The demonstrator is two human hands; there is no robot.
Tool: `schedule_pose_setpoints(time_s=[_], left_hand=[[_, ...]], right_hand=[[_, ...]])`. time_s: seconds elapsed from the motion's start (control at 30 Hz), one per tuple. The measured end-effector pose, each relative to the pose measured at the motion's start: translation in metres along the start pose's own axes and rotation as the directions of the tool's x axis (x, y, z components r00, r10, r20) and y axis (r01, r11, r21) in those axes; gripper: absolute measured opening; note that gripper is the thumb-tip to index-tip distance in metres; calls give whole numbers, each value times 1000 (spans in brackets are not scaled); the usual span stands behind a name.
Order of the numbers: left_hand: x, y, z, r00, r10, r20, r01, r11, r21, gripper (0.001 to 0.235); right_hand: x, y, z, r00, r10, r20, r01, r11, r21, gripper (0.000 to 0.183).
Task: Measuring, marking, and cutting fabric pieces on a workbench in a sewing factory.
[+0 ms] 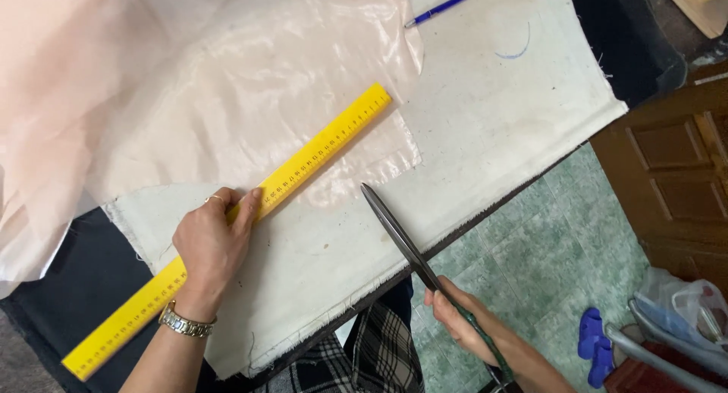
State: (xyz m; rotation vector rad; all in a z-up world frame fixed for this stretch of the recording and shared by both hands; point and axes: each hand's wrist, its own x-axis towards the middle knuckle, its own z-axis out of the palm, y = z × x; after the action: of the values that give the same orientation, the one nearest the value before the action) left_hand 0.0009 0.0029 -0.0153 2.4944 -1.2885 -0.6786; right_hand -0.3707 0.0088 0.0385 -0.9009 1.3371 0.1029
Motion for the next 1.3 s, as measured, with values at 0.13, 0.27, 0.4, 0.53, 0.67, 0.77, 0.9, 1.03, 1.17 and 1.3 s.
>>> schedule_pose_setpoints(time_s=[0.13,0.27,0.4,0.53,0.67,0.77,0.9,1.03,1.17,1.3], left_hand=[[1,2,-4,999,-36,6,36,999,-22,40],[2,2,-7,998,-58,23,59,997,-54,41],[3,0,-4,999,-49,-10,48,997,-66,40],[4,0,-4,999,-51,-5,51,996,-74,40],[4,-1,-4,998,-66,-6,65,996,-59,41],[4,-1,-4,998,-59,-9,58,996,-68,41],[4,-1,-3,999,-51,-15,50,997,-67,41],[4,-2,-1,998,-47,-34,45,998,-53,42],[4,-2,-1,999,-36,-36,34,998,-62,40],[4,-1,-2,999,-31,-36,29,998,-64,39]], right_hand=[[9,-4,5,988,142,-54,-144,989,-43,84],[1,4,-5,995,-42,85,34,995,95,40],[-9,30,-29,949,-130,286,54,964,260,42],[23,65,-25,974,-77,211,9,951,309,45],[31,13,5,996,53,76,-76,941,331,44],[24,-34,20,998,-57,19,55,995,79,46],[22,-56,23,999,36,25,-32,992,-123,98],[16,-71,30,999,48,9,-46,993,-110,89],[17,-75,34,996,73,-43,-79,987,-143,96],[13,-83,34,998,-46,-43,33,964,-263,74]])
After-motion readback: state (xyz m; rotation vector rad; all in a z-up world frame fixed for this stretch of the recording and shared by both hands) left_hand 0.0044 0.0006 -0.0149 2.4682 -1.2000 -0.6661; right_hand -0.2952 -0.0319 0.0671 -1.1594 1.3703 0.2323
